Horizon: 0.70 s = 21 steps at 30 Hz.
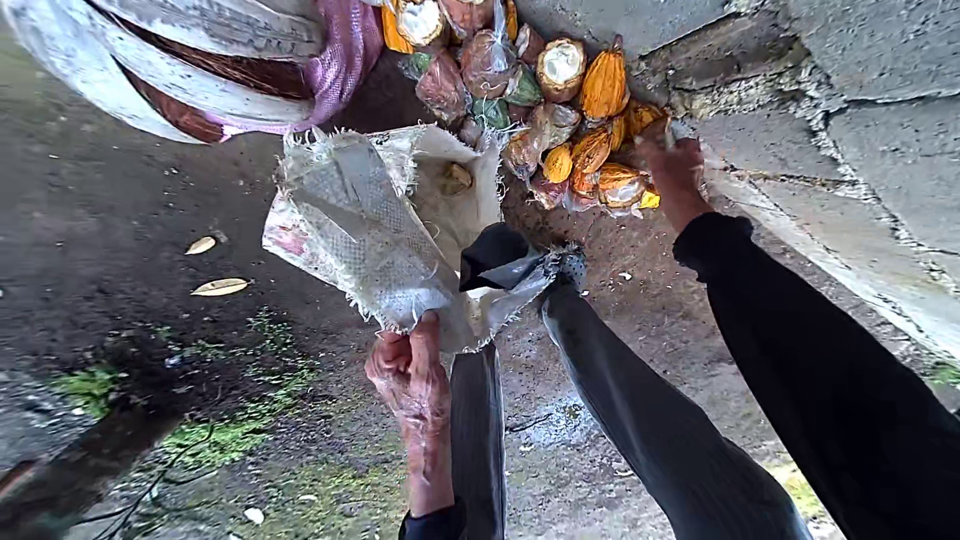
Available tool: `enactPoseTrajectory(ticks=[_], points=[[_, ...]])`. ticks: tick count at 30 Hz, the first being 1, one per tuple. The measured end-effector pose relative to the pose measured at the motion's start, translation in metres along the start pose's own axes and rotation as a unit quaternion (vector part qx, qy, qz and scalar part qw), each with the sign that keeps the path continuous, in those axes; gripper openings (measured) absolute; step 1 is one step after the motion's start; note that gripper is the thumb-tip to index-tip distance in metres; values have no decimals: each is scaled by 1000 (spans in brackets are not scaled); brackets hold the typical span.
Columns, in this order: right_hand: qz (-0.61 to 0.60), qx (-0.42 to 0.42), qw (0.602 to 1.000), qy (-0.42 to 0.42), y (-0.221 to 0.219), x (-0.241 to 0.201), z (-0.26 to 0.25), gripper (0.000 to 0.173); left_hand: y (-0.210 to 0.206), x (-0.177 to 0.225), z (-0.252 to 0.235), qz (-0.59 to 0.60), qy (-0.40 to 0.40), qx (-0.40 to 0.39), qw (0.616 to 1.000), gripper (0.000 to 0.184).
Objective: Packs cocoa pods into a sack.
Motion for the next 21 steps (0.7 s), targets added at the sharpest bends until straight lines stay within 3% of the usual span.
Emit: enactPoseTrajectory(ticks=[3,5,9,13,15,17,19,21], points=[[-59,37,998,5,16,-1,26,84,-7,2,1,-13,4,-21,1000,11],[-123,8,991,52,24,-18,63,83,-13,2,2,-16,7,-33,999,12],[-208,-156,945,198,-1,-69,157,81,-20,4,2,-28,16,-43,999,11],[-84,-332,885,314,-45,-103,203,71,-20,7,-1,-27,3,-31,999,11],[-58,-279,911,298,-42,-107,171,60,-15,7,-3,-31,-1,-19,999,11],[-78,-137,957,242,-31,-104,114,57,-11,7,-5,-34,-5,-15,999,11],[-56,-32,982,176,-26,-101,64,71,-8,7,-6,-35,-6,-20,999,12],[-11,-3,988,157,-38,-107,36,91,-6,7,-6,-33,-7,-20,999,12]])
Point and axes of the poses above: each hand's wrist, its own z-axis away from the middle knuckle, its own y-axis out of the back of the hand, x = y × z, the point moved 7 cm from there along -z, towards the middle knuckle, and after that the axes turned 8 degrees about -y, right-handed, at the moved point
